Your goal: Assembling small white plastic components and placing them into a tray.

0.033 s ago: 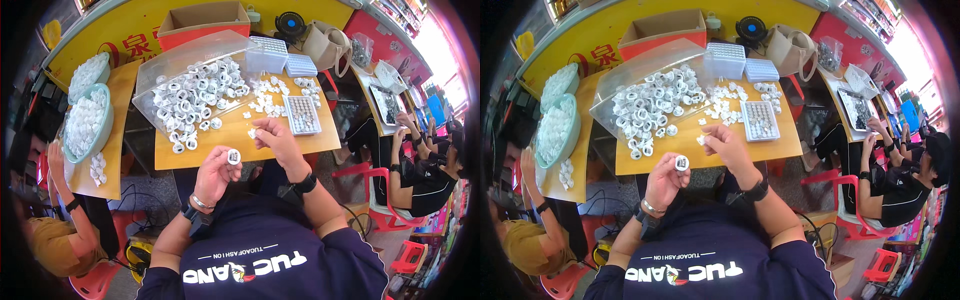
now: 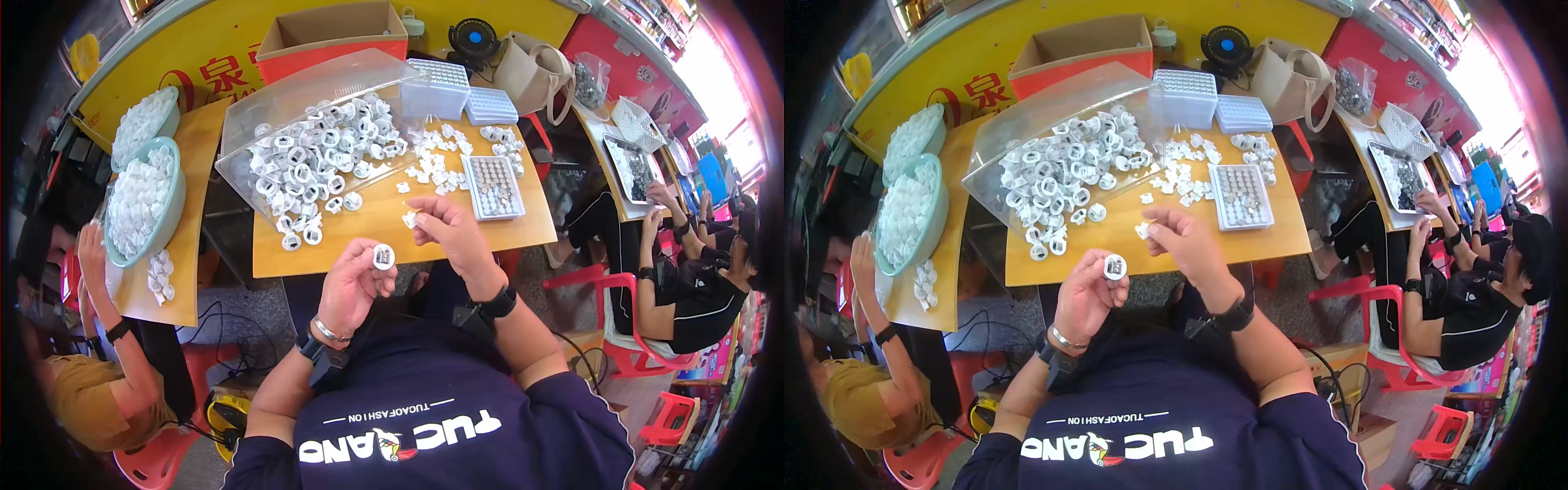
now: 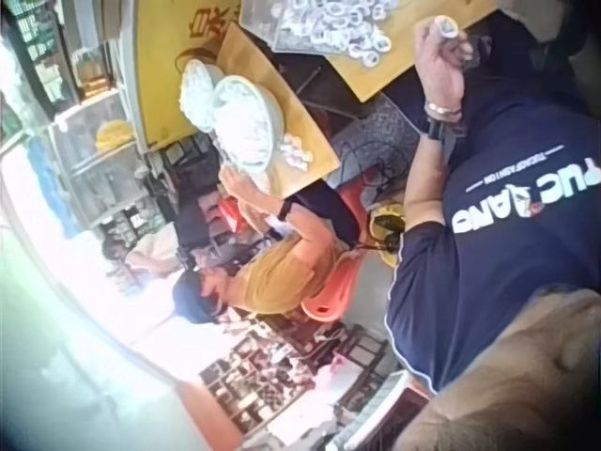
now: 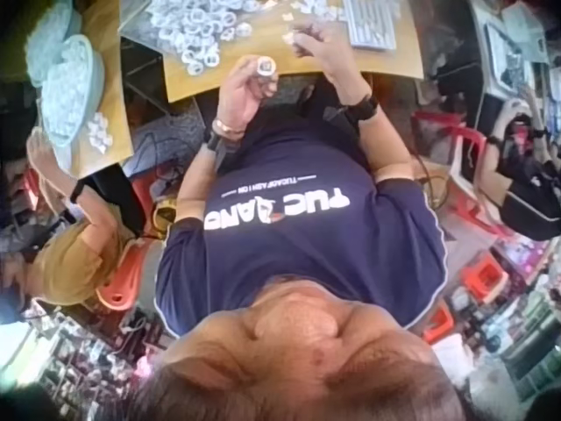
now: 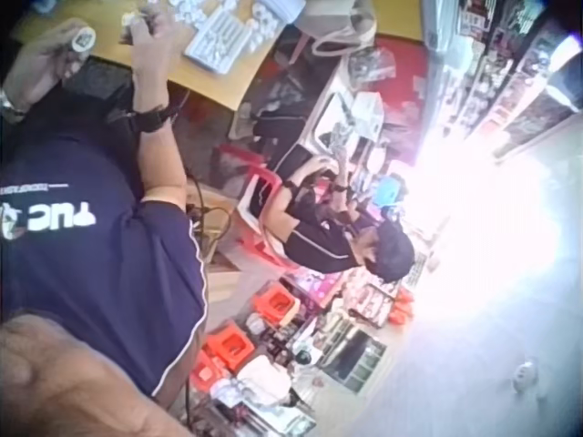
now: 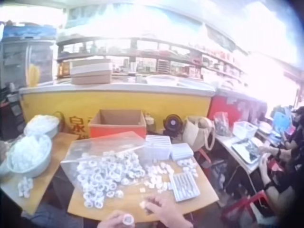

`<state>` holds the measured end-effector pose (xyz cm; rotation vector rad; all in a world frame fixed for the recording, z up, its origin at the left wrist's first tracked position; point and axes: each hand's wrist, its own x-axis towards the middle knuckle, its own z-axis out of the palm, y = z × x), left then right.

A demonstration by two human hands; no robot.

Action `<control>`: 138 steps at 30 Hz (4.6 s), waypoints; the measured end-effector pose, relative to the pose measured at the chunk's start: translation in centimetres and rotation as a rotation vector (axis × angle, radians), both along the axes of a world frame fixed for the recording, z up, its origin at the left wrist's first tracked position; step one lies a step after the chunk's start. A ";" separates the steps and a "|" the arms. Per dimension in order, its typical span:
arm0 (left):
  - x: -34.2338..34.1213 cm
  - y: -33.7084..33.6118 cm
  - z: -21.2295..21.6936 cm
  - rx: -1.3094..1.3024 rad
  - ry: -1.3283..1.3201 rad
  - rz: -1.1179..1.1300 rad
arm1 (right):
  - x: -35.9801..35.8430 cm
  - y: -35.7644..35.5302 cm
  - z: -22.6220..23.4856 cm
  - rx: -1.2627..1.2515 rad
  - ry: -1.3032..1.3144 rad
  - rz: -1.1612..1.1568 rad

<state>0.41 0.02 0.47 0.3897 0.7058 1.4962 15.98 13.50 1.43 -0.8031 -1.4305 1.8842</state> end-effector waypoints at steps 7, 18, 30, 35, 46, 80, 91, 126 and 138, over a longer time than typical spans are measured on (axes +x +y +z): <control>0.7 0.0 -0.3 0.028 -0.050 -0.058 | -0.4 -2.7 1.0 -0.001 -0.002 0.054; 0.4 -0.3 -1.0 0.044 -0.117 -0.034 | -1.0 -3.6 0.6 0.073 -0.085 -0.004; 0.5 0.0 -1.4 0.007 -0.120 0.030 | -1.8 -5.0 0.7 -0.014 0.130 0.037; 0.8 0.1 -1.2 0.031 -0.121 0.050 | -1.9 -5.2 0.5 0.020 0.089 0.049; 0.9 0.3 -1.5 0.054 -0.116 0.056 | -1.4 -5.4 0.8 -0.001 0.043 0.067; 2.1 0.1 0.5 -0.057 0.618 0.073 | -1.1 -5.9 1.7 0.656 -0.266 -0.097; 2.2 0.1 0.0 -0.038 0.629 0.088 | -0.7 -5.8 1.8 0.600 -0.262 -0.077; 1.6 -0.3 0.1 -0.078 0.766 0.038 | -0.8 -5.5 1.2 0.969 -0.452 -0.069; 1.6 -0.3 0.6 -0.095 0.783 0.043 | -0.9 -5.4 1.2 0.750 -0.317 -0.081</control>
